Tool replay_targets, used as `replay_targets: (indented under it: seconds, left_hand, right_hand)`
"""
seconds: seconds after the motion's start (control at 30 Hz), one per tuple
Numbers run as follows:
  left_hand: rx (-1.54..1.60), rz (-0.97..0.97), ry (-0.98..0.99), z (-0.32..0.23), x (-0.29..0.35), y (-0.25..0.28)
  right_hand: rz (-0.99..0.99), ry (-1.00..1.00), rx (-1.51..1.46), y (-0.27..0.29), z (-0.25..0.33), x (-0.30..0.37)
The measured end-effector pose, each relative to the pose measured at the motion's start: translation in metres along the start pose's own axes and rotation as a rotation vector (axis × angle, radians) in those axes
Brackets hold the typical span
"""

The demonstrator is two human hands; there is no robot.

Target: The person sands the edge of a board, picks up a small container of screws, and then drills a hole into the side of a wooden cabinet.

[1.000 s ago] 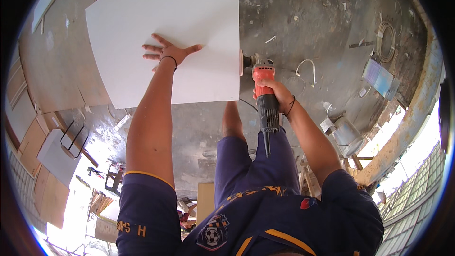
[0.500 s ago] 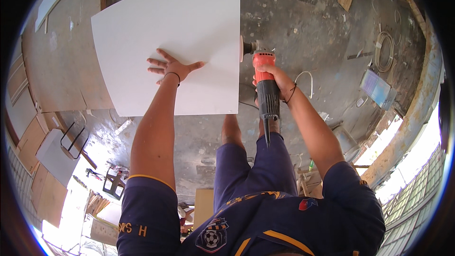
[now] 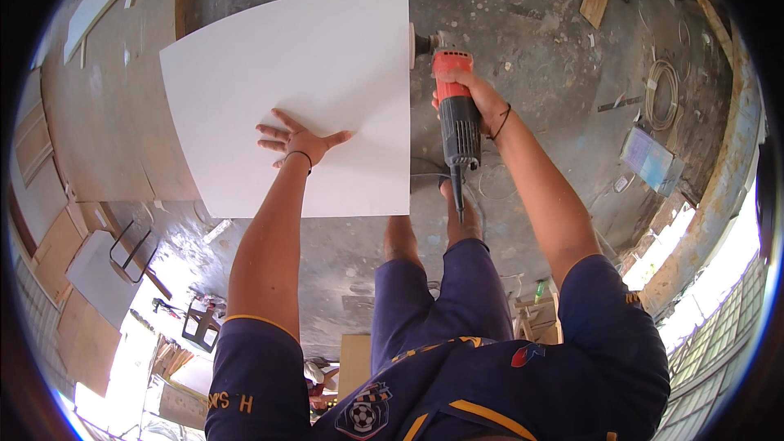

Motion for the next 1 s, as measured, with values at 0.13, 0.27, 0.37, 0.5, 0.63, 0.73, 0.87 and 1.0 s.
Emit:
replay_targets:
  seconds: [0.13, 0.27, 0.37, 0.5, 0.63, 0.73, 0.87, 1.0]
  left_hand:
    - [0.009, 0.01, 0.034, 0.001, -0.002, -0.002]
    - [0.002, 0.005, 0.031, 0.002, -0.004, -0.004]
    - [0.0, 0.003, 0.034, 0.003, -0.005, -0.004]
    - [-0.013, -0.007, 0.026, 0.006, -0.007, -0.005]
    - [-0.023, -0.047, -0.002, 0.011, -0.013, -0.009]
    - [-0.014, -0.043, -0.036, 0.006, -0.01, -0.008]
    - [-0.034, -0.074, -0.046, 0.013, -0.018, -0.012]
    - [-0.053, -0.122, -0.041, 0.02, -0.03, -0.016]
  right_hand:
    - [-0.006, 0.046, 0.019, -0.002, 0.026, -0.005]
    - [0.01, 0.077, 0.051, -0.004, 0.047, -0.009]
    - [0.027, 0.118, 0.093, -0.009, 0.062, -0.009]
    - [0.021, 0.153, 0.117, -0.011, 0.075, -0.009]
    - [0.025, 0.18, 0.121, -0.01, 0.08, -0.011]
    - [0.008, 0.191, 0.135, -0.007, 0.073, -0.012]
    - [-0.022, 0.121, 0.066, 0.0, 0.038, -0.006]
    - [-0.026, 0.069, 0.037, 0.006, -0.005, 0.0]
Point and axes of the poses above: each hand's wrist, its own x-axis away from the middle knuckle, its own y-axis out of the back of the hand, z = x × y, the point moved 6 cm from there along -x, towards the middle knuckle, and after that the axes turned 15 degrees about -y, right-handed, at the moved point
